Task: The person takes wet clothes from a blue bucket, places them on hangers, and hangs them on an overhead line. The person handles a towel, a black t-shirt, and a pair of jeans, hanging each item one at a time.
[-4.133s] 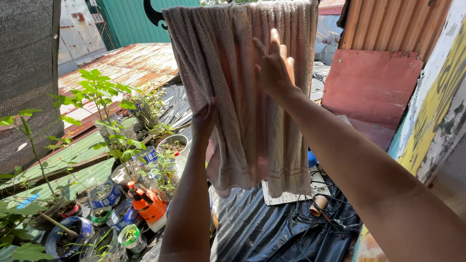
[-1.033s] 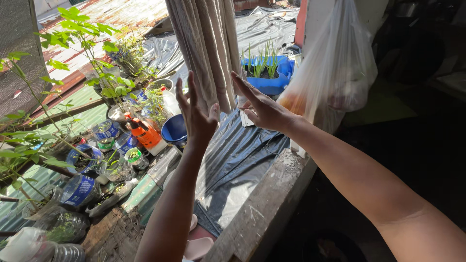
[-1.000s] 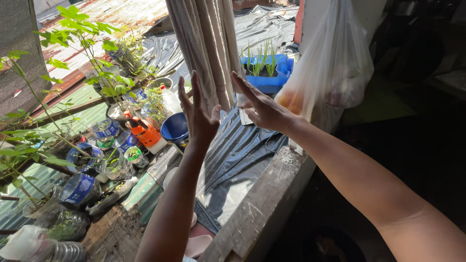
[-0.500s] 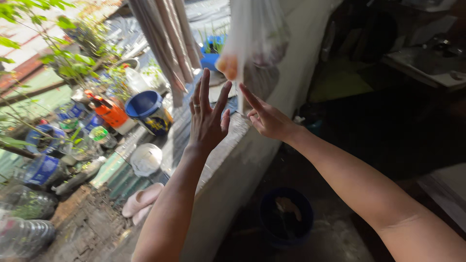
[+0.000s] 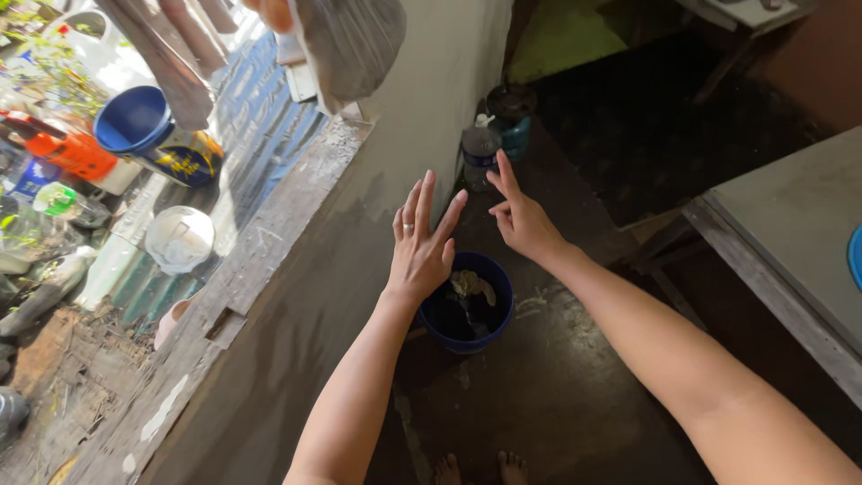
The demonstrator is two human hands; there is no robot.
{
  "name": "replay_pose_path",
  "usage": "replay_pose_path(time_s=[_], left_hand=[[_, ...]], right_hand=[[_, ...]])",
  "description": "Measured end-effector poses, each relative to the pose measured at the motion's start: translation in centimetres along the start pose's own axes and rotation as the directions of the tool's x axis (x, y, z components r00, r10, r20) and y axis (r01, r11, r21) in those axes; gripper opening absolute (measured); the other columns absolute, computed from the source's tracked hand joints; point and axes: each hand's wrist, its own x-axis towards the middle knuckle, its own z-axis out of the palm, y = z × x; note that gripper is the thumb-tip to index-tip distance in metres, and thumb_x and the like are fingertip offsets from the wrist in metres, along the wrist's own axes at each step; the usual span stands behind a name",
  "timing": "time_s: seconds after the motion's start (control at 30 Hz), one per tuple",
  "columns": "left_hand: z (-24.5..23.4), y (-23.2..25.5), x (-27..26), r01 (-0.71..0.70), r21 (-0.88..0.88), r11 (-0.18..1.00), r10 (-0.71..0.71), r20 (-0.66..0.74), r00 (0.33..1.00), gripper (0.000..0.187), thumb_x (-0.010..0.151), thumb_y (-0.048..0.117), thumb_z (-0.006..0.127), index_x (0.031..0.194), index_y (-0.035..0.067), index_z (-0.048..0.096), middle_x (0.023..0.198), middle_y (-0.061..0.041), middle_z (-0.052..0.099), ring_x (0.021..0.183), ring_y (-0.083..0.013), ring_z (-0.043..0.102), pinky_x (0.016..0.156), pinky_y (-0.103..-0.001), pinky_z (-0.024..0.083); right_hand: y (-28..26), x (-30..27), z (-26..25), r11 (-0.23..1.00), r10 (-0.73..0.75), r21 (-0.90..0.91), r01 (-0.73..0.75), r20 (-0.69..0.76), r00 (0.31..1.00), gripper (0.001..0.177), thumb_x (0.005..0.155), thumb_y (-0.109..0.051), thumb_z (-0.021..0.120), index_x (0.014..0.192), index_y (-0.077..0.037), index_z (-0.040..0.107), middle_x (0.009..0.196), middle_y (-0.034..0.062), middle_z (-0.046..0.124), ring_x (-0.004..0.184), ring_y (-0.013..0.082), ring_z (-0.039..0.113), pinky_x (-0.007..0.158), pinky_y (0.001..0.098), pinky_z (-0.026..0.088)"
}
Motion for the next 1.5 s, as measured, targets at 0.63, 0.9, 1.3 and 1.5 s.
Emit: replay_pose_path(time_s=[0.63, 0.9, 1.3, 1.5], left_hand=[[32.5, -13.2, -27.6, 0.469, -0.086, 0.879, -0.356, 0.536, 0.766, 0.048, 0.076, 0.005, 0.077, 0.124, 0.008, 0.070, 0.140, -0.014, 0.061, 0.139, -0.0389, 0.047, 0.110, -0.051, 0.043], [42.2, -12.7, -31.7, 0.412, -0.080, 0.908, -0.287, 0.598, 0.749, 0.039, 0.078, 0.003, 0.073, 0.117, 0.006, 0.074, 0.137, -0.020, 0.061, 0.137, -0.0400, 0.048, 0.115, -0.046, 0.039], [49.6, -11.6, -32.1, 0.352, 0.436, 0.828, -0.486, 0.871, 0.064, 0.040, 0.097, 0.027, 0.056, 0.136, 0.020, 0.062, 0.166, -0.023, 0.006, 0.148, -0.0435, 0.024, 0.116, -0.054, 0.028], [52.7, -13.9, -33.4, 0.589, 0.357, 0.725, -0.584, 0.772, 0.251, 0.031, 0.095, 0.024, 0.065, 0.122, 0.012, 0.076, 0.143, -0.014, 0.057, 0.131, -0.0334, 0.057, 0.107, -0.052, 0.044]], right_hand=[[24.0, -18.4, 20.1, 0.880, 0.473, -0.137, -0.456, 0.156, 0.867, 0.093, 0.092, 0.009, 0.049, 0.162, -0.028, 0.001, 0.159, 0.0074, 0.046, 0.132, 0.0362, 0.054, 0.104, 0.0429, 0.050], [30.9, -21.0, 24.9, 0.916, 0.353, -0.276, -0.292, 0.205, 0.913, 0.085, 0.088, 0.002, 0.058, 0.161, -0.024, 0.022, 0.161, 0.0084, 0.041, 0.149, 0.0308, 0.040, 0.119, 0.0469, 0.037], [32.4, -22.9, 28.4, 0.708, 0.704, -0.629, -0.322, 0.596, 0.386, 0.089, 0.081, -0.062, 0.075, 0.156, -0.032, 0.038, 0.172, 0.0093, -0.005, 0.154, 0.0340, -0.028, 0.123, 0.0669, 0.005], [32.2, -22.9, 28.1, 0.741, 0.666, -0.593, -0.316, 0.587, 0.459, 0.085, 0.080, -0.051, 0.081, 0.153, -0.032, 0.042, 0.172, 0.0092, -0.004, 0.154, 0.0356, -0.027, 0.123, 0.0666, 0.010]])
